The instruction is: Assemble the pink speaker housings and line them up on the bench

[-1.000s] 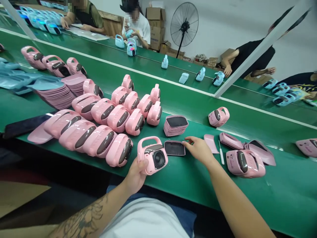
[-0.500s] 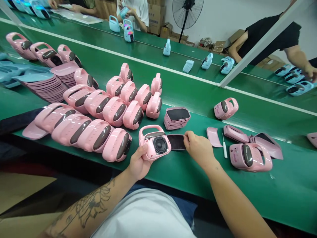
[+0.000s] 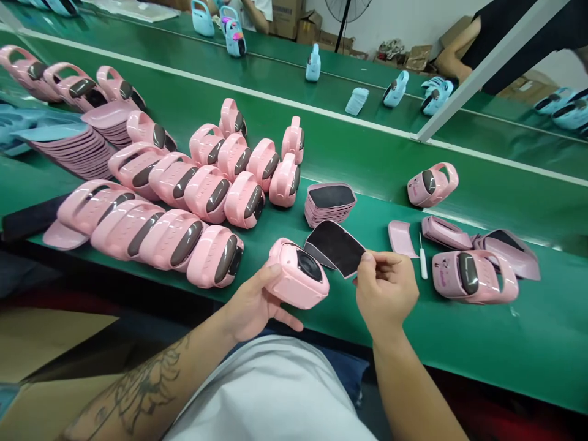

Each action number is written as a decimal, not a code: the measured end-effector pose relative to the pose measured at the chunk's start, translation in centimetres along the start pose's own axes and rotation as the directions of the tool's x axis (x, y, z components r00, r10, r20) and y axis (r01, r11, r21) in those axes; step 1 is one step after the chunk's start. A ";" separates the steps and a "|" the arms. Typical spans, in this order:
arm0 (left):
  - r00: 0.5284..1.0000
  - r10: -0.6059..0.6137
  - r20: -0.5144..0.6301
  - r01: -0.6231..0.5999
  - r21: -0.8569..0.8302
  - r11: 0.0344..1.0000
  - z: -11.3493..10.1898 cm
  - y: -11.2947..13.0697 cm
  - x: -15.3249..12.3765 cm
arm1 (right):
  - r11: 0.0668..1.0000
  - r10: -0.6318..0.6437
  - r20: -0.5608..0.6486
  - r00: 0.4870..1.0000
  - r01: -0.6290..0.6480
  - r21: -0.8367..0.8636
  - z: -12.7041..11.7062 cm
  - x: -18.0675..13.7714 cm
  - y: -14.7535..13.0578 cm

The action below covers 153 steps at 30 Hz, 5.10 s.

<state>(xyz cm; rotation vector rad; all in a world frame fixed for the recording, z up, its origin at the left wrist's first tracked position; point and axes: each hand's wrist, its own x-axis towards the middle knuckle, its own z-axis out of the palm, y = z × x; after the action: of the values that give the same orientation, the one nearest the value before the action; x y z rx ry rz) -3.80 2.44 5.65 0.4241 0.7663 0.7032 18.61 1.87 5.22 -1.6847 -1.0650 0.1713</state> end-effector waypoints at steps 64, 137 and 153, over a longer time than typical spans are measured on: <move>0.960 0.259 0.108 -0.281 0.364 0.888 1.4 -0.9 -2.7 | 0.631 -0.719 0.630 0.293 0.656 0.415 -3.2 -2.7 -2.9; 0.947 0.312 -0.075 -0.236 0.492 0.838 1.2 -2.3 -2.7 | 0.621 -0.743 0.581 0.332 0.665 0.415 -3.1 -4.7 -0.6; 0.880 0.474 -0.027 -0.468 0.118 0.876 0.1 -4.0 -0.7 | 0.883 -0.144 0.712 0.687 -0.235 0.406 -1.4 -8.7 0.8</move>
<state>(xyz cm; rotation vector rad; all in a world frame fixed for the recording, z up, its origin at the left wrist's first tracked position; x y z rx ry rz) -2.38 -0.83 3.71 0.7069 0.7614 1.1383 14.75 -5.32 1.82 -1.1795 -1.4083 1.1400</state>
